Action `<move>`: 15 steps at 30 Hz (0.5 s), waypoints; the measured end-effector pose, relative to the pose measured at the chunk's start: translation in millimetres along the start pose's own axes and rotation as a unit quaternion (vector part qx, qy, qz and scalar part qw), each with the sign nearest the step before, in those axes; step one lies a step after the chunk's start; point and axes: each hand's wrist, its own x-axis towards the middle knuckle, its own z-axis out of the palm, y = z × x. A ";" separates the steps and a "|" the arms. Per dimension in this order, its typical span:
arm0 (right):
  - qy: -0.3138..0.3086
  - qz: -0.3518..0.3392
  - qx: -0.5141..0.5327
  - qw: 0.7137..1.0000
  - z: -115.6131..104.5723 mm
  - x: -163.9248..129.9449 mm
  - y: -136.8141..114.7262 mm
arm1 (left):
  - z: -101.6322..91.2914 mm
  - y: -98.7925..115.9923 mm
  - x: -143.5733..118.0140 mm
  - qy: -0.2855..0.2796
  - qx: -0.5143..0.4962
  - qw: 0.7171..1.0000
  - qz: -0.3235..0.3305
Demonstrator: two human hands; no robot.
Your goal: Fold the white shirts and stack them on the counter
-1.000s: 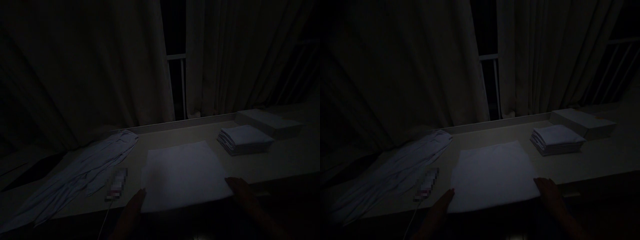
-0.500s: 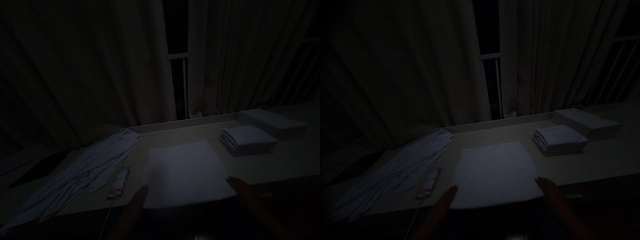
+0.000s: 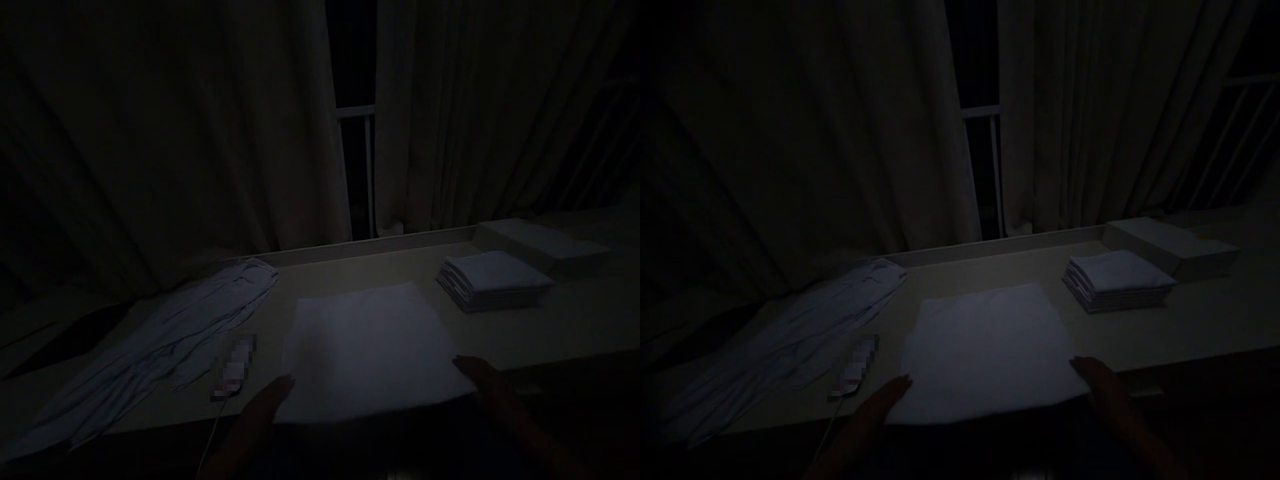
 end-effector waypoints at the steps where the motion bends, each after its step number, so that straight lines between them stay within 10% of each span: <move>1: 0.004 -0.001 0.003 1.000 -0.1 -0.5 0.6 | 0.4 -0.4 -0.7 0.002 -0.004 1.000 -0.003; 15: 0.032 0.014 0.040 0.999 -9.5 -3.7 -5.3 | 5.4 -10.3 -8.9 0.022 -0.089 0.995 -0.025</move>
